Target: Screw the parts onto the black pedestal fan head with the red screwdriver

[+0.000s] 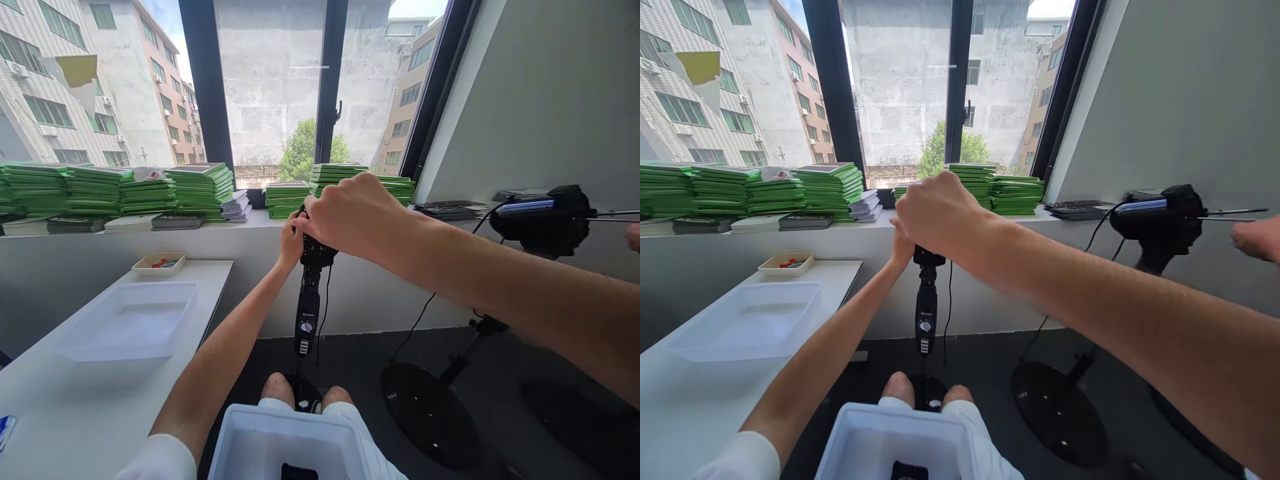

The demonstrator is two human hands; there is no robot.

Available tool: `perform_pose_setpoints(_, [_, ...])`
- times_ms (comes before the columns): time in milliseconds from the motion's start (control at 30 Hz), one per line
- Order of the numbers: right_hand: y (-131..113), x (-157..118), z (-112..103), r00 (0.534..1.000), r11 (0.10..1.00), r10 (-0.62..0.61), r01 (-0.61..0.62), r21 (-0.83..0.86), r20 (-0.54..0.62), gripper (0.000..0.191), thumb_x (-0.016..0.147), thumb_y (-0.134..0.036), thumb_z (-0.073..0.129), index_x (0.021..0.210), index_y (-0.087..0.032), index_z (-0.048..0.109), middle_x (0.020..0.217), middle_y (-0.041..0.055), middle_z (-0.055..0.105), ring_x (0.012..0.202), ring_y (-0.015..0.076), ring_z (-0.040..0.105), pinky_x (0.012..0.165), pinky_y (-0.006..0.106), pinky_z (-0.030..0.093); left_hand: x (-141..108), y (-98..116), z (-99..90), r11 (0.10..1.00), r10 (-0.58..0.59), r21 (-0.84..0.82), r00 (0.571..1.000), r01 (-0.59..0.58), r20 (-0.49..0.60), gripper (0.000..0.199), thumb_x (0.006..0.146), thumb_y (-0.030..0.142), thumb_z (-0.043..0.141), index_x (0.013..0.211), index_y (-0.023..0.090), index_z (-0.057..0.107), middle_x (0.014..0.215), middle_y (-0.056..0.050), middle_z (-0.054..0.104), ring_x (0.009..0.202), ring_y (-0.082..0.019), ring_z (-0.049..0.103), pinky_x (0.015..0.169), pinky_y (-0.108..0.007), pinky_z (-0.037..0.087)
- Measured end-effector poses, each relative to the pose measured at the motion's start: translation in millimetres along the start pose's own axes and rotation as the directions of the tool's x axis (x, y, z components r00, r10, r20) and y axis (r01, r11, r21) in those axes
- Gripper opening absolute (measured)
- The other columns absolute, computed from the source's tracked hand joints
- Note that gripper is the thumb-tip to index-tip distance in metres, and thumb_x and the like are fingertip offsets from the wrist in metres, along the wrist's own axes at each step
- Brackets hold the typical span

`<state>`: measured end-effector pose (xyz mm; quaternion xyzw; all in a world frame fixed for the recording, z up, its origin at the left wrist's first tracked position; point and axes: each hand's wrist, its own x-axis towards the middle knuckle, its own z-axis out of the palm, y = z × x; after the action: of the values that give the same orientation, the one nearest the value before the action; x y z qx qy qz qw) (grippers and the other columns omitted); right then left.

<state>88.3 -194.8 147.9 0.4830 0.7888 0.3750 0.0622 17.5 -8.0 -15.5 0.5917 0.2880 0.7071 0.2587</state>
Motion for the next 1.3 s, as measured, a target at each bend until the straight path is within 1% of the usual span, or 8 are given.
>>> perform_pose_setpoints(133, [3,1,8,0.999,0.998,-0.030,0.028,0.059,0.037,0.049,0.097,-0.037,0.045,0.137,-0.010,0.050,0.056,0.0020,0.057,0.052,0.0178,0.052,0.060,0.034,0.037,1,0,-0.8,1.000,0.022,0.018,1.000,-0.022,-0.007,0.023,0.100,0.034,0.048,0.101,0.020,0.065,0.096,-0.005,0.073,0.090,-0.020,0.065,0.081,-0.030,0.049])
perform_pose_setpoints(300, [7,1,12,0.997,0.999,0.029,-0.032,-0.037,-0.071,0.041,0.099,-0.036,0.037,0.102,-0.009,0.067,0.052,0.0052,0.051,0.054,0.0195,0.051,0.057,0.033,0.034,2,3,-1.5,0.999,0.012,0.033,1.000,-0.011,-0.026,0.023,0.101,0.034,0.046,0.101,0.020,0.064,0.100,-0.006,0.073,0.095,-0.020,0.065,0.084,-0.030,0.049])
perform_pose_setpoints(500, [6,1,10,0.999,0.999,-0.037,0.037,0.006,0.003,0.039,0.100,-0.032,0.039,0.127,-0.008,0.053,0.052,0.0008,0.051,0.049,0.0158,0.047,0.055,0.031,0.033,-2,5,0.3,0.999,0.052,0.000,0.999,-0.052,-0.005,0.024,0.102,0.037,0.045,0.114,0.021,0.059,0.105,-0.007,0.072,0.097,-0.019,0.066,0.088,-0.030,0.050])
perform_pose_setpoints(600, [7,1,13,0.992,0.999,0.015,-0.020,-0.040,-0.129,0.045,0.102,-0.040,0.030,0.103,-0.010,0.064,0.054,0.0057,0.052,0.056,0.0204,0.053,0.055,0.033,0.033,-15,1,-5.0,0.986,0.164,-0.019,0.986,-0.164,-0.025,0.029,0.102,0.041,0.042,0.124,0.023,0.051,0.114,-0.009,0.069,0.109,-0.019,0.065,0.095,-0.033,0.050])
perform_pose_setpoints(833, [18,4,19,0.997,0.998,0.025,-0.021,0.054,-0.071,0.049,0.099,-0.049,0.033,0.125,-0.013,0.055,0.058,0.0047,0.058,0.051,0.0183,0.049,0.054,0.031,0.031,-28,-15,-34.9,0.864,0.433,0.183,0.878,-0.469,0.204,0.020,0.097,0.035,0.050,0.108,0.023,0.062,0.141,-0.013,0.057,0.134,-0.023,0.054,0.109,-0.039,0.045])
perform_pose_setpoints(1067, [12,4,23,0.995,0.994,-0.097,0.098,0.047,-0.018,0.047,0.097,-0.039,0.039,0.135,-0.012,0.048,0.054,0.0016,0.056,0.045,0.0159,0.042,0.050,0.030,0.028,-22,-17,-31.6,0.891,0.366,0.222,0.917,-0.395,0.161,0.016,0.097,0.034,0.052,0.104,0.024,0.062,0.140,-0.013,0.058,0.136,-0.024,0.052,0.109,-0.040,0.046])
perform_pose_setpoints(1200, [13,4,24,0.995,0.995,0.027,-0.036,-0.093,-0.094,0.053,0.100,-0.050,0.026,0.109,-0.014,0.065,0.052,0.0058,0.054,0.051,0.0190,0.048,0.053,0.032,0.030,-28,-21,-27.9,0.903,0.362,0.196,0.923,-0.382,0.132,0.018,0.099,0.033,0.048,0.112,0.025,0.056,0.142,-0.012,0.056,0.139,-0.023,0.049,0.113,-0.042,0.043])
perform_pose_setpoints(1300, [16,6,22,0.999,1.000,-0.007,0.007,0.001,-0.047,0.049,0.097,-0.049,0.038,0.125,-0.015,0.057,0.055,0.0027,0.056,0.048,0.0160,0.045,0.052,0.030,0.030,-31,-20,-26.6,0.898,0.377,0.183,0.914,-0.400,0.147,0.017,0.099,0.033,0.047,0.112,0.025,0.056,0.144,-0.012,0.054,0.141,-0.023,0.047,0.112,-0.042,0.044])
